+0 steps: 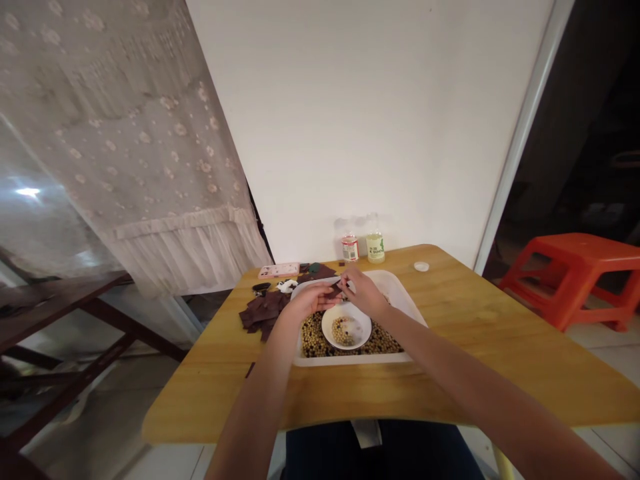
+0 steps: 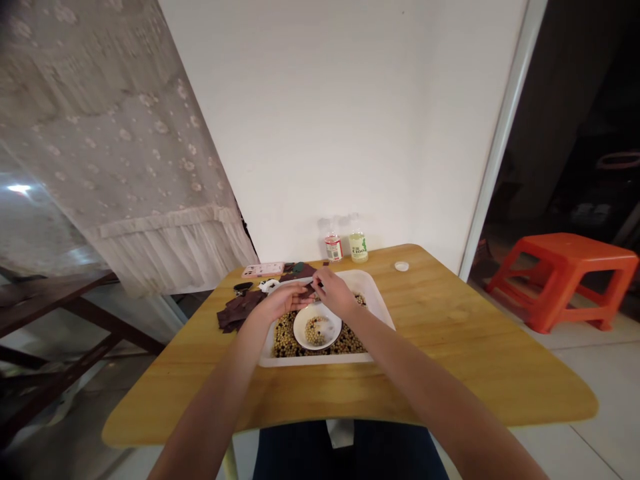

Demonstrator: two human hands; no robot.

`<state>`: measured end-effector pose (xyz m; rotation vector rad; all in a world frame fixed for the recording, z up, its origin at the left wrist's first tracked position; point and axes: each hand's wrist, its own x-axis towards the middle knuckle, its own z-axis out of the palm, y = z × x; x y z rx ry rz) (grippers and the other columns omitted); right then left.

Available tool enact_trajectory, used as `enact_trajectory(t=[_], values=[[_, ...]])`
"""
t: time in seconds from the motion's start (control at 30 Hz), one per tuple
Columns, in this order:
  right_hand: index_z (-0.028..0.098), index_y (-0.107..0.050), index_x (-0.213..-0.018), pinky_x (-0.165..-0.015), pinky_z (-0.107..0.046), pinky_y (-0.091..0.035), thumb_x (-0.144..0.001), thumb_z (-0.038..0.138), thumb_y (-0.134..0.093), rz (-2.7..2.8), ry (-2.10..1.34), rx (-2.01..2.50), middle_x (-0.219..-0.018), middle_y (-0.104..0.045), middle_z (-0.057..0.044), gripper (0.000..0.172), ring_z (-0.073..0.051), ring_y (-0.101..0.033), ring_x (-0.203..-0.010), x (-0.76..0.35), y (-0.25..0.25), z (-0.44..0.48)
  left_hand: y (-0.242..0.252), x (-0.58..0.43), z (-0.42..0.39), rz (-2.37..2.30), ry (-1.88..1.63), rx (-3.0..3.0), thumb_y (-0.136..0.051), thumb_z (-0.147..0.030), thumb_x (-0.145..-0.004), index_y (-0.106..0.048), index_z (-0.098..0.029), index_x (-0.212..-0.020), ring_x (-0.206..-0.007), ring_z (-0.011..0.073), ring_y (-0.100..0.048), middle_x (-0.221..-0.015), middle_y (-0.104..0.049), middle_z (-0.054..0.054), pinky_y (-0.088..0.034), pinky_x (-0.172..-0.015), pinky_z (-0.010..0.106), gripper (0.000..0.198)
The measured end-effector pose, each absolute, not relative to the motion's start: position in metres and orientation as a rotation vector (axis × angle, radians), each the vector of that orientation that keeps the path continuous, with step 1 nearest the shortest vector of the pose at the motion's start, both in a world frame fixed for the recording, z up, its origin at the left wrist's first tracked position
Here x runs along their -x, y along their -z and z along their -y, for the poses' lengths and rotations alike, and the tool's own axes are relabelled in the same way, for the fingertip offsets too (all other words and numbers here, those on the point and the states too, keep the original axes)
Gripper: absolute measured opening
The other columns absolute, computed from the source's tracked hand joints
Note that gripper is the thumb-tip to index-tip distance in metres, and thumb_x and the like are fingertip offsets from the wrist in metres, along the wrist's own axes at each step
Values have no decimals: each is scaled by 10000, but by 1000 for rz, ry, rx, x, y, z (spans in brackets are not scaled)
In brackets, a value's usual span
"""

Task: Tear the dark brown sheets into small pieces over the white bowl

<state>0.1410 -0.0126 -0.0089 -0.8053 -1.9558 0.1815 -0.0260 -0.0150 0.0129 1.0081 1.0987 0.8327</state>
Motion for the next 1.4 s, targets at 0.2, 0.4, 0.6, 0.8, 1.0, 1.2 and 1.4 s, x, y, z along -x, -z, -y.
enact_trajectory(t=[0.2,0.4,0.6,0.8,1.0,1.2,1.4], values=[[198,-410,-756,-653,-264,-384,-778,142,-422,1949,-181,815,-767,-468,-24,61,-152,-475,-706,-141,9,13,-12,26,15,-1101,-832,-1023,-612,-161,-702,-611,-131,-824,-684,168,-669,-761,-690,75,-513,-669,259,126],[200,-409,-756,-657,-263,-386,-775,135,-422,1949,-172,812,-769,-476,-23,69,-153,-478,-713,-141,8,13,-8,28,12,-1085,-845,-1026,-629,-174,-693,-605,-134,-814,-742,190,-671,-774,-690,78,-514,-697,274,129],[200,-410,-762,-648,-257,-382,-784,138,-418,1951,-150,808,-764,-468,-19,67,-146,-470,-698,-141,9,13,-6,30,9,-1087,-826,-1040,-621,-187,-706,-613,-128,-855,-769,203,-670,-799,-690,95,-510,-721,290,160],[198,-412,-757,-651,-258,-382,-786,144,-417,1952,-147,809,-763,-471,-21,62,-148,-474,-707,-142,8,14,-6,30,9,-1076,-822,-1043,-611,-184,-715,-618,-131,-850,-747,190,-670,-798,-693,95,-510,-713,285,145],[200,-415,-756,-645,-258,-385,-785,148,-419,1946,-162,824,-752,-471,-16,59,-146,-475,-696,-142,7,15,-9,28,12,-1076,-818,-1028,-613,-175,-709,-616,-133,-833,-726,174,-669,-781,-692,87,-506,-705,266,132],[201,-412,-752,-651,-266,-389,-786,153,-419,1945,-172,828,-756,-470,-18,59,-151,-480,-702,-141,6,15,-13,26,15,-1089,-825,-1016,-630,-175,-692,-611,-137,-813,-699,168,-668,-757,-689,75,-505,-696,262,128],[203,-415,-758,-655,-274,-395,-787,154,-417,1954,-174,830,-774,-476,-24,57,-154,-482,-709,-141,8,13,-12,26,14,-1107,-814,-1003,-631,-194,-699,-625,-135,-800,-706,168,-667,-784,-688,81,-505,-714,266,116]])
